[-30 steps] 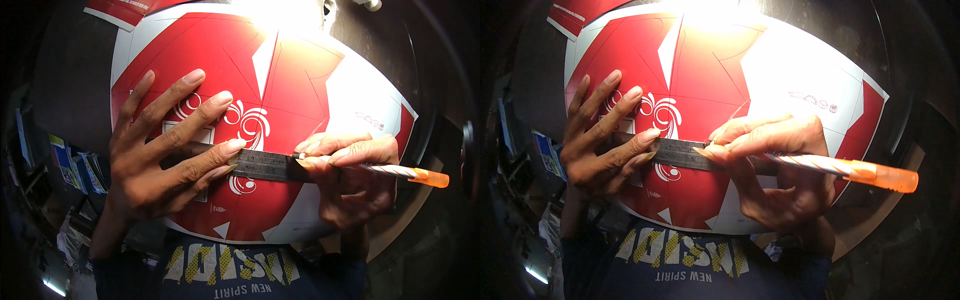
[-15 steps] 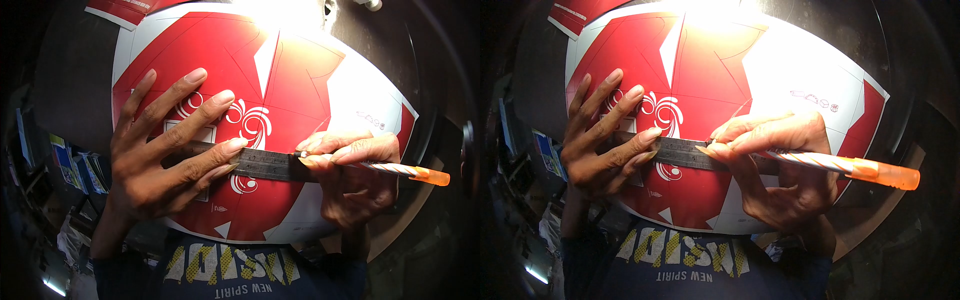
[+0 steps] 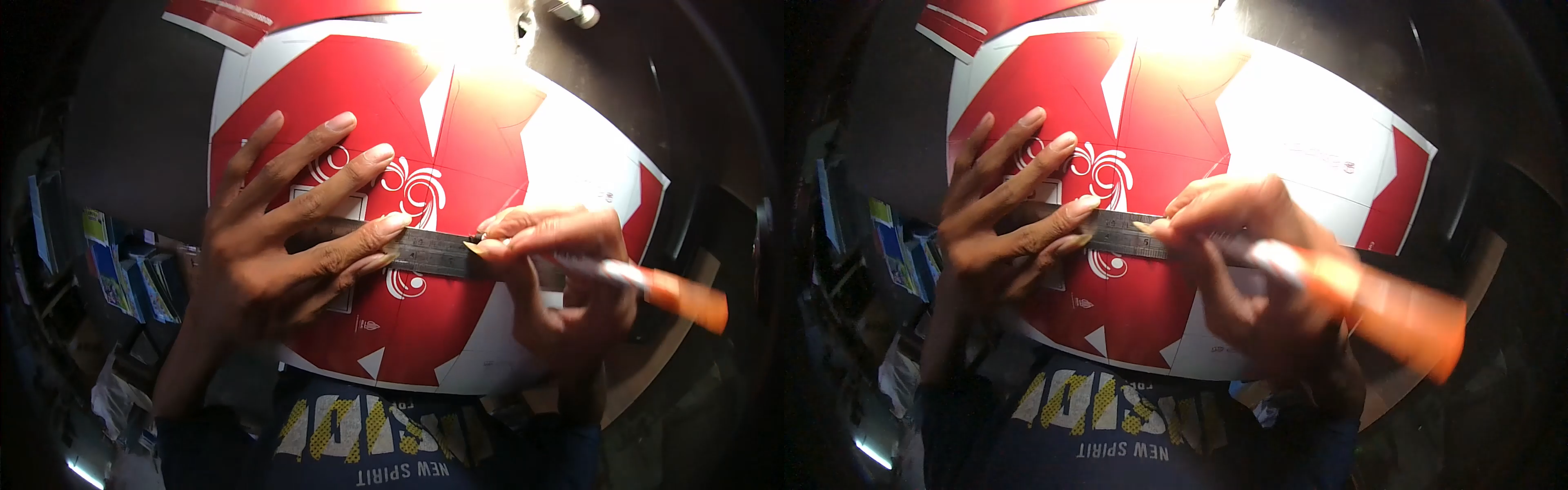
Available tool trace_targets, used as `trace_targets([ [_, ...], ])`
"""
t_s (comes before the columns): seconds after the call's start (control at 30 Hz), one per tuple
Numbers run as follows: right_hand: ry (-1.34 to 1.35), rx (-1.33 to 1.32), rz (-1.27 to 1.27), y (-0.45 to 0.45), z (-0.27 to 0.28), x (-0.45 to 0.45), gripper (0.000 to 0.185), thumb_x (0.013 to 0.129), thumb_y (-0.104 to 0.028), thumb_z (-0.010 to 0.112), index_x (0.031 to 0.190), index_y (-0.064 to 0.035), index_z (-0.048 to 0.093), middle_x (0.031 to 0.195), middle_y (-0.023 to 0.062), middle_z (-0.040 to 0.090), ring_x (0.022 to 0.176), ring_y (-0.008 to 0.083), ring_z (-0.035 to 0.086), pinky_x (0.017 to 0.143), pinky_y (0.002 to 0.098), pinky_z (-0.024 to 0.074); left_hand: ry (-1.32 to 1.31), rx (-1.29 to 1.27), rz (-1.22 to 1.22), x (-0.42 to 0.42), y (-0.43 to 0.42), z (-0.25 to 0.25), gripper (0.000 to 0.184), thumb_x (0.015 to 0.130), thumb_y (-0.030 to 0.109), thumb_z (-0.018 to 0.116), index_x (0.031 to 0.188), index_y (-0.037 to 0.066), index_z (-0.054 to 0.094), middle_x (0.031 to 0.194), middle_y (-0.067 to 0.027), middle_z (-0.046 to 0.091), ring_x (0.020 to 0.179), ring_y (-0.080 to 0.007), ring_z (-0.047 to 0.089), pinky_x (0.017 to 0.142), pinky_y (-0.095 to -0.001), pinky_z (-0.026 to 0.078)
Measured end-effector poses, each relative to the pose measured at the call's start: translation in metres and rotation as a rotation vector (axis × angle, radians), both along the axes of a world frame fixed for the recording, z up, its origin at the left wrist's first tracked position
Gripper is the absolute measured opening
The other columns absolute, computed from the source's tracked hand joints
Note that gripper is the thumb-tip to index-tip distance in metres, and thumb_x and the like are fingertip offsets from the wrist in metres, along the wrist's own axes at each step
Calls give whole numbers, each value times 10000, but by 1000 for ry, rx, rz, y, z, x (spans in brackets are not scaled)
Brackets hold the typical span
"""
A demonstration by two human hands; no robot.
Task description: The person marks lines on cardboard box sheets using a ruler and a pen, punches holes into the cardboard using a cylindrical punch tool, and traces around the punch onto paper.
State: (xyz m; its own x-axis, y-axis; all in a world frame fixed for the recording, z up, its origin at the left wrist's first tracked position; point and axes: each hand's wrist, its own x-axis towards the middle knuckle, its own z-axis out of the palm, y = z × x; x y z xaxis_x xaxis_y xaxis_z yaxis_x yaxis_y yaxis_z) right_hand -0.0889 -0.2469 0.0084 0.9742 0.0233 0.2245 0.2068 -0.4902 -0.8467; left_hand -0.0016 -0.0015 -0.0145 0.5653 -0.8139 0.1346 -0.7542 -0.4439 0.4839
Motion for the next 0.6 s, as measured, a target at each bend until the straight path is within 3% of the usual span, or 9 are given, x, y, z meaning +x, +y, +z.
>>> trace_targets([
  [0.13,-91,334,-137,-35,16,-15,196,1023,-179,538,958,1,579,979,187,650,905,234,687,735,365,592,107,-11,-47,-1,8,3,298,849,409,734,1087,235,779,1433,-128,570,1418,-333,430,1217,-526,236],
  [0.17,-101,347,-148,-48,23,-21,252,1041,-212,494,951,0,596,993,194,652,917,227,675,732,365,581,66,14,-91,2,13,4,581,773,537,770,1231,185,713,1490,-143,505,1443,-335,390,1226,-528,213],
  [0.2,-61,265,-184,-57,32,-34,307,1054,-241,449,955,-1,611,1021,182,648,918,217,664,746,359,568,60,14,-94,2,14,9,581,773,537,770,1231,185,713,1490,-143,505,1443,-335,390,1226,-528,213],
  [0.23,127,-199,-281,-64,47,-48,339,1055,-263,445,1034,14,638,1085,152,632,891,219,641,751,326,527,95,67,-69,1,15,15,791,710,588,794,1330,129,619,1497,-158,490,1449,-339,378,1230,-528,201],
  [0.27,139,-429,-239,-82,42,-56,260,981,-208,600,1098,17,658,1091,130,636,872,227,605,724,317,494,130,118,-44,2,15,18,1008,647,638,819,1429,74,525,1505,-174,474,1455,-343,365,1233,-528,190],
  [0.3,174,-559,-228,-83,40,-58,241,907,-145,676,1096,4,663,1034,131,635,872,234,592,716,318,480,103,133,-44,2,15,12,1343,550,679,852,1540,-9,263,1538,-198,416,1465,-351,340,1239,-524,170],
  [0.37,214,-731,-168,-97,41,-68,344,705,33,799,1014,-35,662,893,111,608,879,246,558,722,336,453,107,97,-42,6,5,16,1332,592,644,846,1554,-18,203,1548,-188,406,1469,-320,339,1243,-499,165],
  [0.5,321,-681,-264,-115,28,-81,240,705,35,761,875,-9,598,830,82,574,797,212,556,779,337,428,78,75,-80,26,-1,2,1352,633,556,867,1577,-8,80,1571,-190,366,1469,-301,343,1246,-475,157],
  [0.6,229,-255,-474,-146,13,-100,112,823,67,667,871,-14,606,788,25,550,757,117,529,706,272,407,14,25,-70,53,-13,-9,1381,585,530,912,1584,44,92,1577,-217,341,1457,-381,343,1225,-566,176],
])
